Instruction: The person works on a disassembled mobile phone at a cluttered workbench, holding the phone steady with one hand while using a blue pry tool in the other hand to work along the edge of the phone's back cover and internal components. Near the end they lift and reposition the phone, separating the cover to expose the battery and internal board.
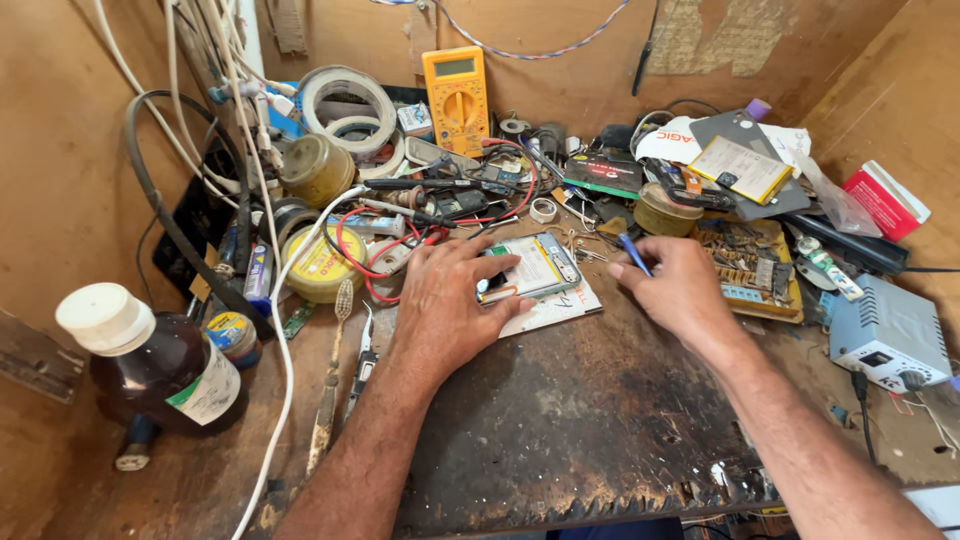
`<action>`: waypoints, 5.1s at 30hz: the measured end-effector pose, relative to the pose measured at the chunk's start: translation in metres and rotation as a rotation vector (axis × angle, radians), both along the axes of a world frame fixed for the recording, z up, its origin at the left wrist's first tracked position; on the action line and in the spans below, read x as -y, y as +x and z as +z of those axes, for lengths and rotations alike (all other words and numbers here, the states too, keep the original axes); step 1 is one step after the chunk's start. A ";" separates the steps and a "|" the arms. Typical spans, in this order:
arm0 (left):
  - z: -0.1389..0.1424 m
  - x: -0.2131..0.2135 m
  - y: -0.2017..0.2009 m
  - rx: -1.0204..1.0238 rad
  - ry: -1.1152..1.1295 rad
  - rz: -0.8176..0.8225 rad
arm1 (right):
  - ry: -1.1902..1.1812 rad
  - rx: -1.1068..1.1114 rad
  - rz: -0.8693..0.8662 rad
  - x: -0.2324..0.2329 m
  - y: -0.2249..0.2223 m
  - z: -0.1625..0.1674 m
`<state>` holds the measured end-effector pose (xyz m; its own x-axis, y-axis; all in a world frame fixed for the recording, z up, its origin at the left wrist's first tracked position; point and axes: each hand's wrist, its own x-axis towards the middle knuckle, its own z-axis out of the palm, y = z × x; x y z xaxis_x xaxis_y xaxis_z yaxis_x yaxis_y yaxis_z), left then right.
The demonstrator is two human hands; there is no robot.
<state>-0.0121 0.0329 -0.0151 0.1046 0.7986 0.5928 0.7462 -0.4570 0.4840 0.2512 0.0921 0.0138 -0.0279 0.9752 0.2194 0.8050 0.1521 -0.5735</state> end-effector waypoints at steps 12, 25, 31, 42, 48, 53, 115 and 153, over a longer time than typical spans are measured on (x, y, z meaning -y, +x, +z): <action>-0.001 0.000 -0.001 0.007 -0.020 -0.015 | -0.082 0.137 -0.016 -0.016 -0.017 -0.004; 0.000 0.000 0.000 0.004 -0.008 -0.013 | -0.206 -0.233 0.092 0.002 -0.030 -0.003; 0.000 0.002 0.000 0.011 -0.006 -0.009 | -0.219 -0.274 0.145 -0.001 -0.029 -0.011; 0.002 0.002 0.001 0.002 -0.026 -0.002 | -0.232 -0.232 0.126 0.006 -0.034 -0.004; 0.002 0.001 0.001 0.003 -0.018 -0.001 | -0.147 -0.172 0.144 0.006 -0.035 -0.005; 0.002 0.001 0.002 -0.001 -0.024 0.002 | -0.168 -0.108 0.145 0.004 -0.031 -0.004; 0.000 0.000 0.000 -0.003 -0.010 -0.001 | 0.388 -0.429 0.479 0.026 -0.025 0.014; 0.001 0.002 0.000 0.012 -0.010 0.008 | 0.088 -0.189 0.463 0.029 -0.034 0.065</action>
<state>-0.0124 0.0305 -0.0142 0.0911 0.8054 0.5857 0.7439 -0.4460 0.4977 0.2173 0.0630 0.0786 -0.4045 0.8476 0.3434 0.5248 0.5227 -0.6718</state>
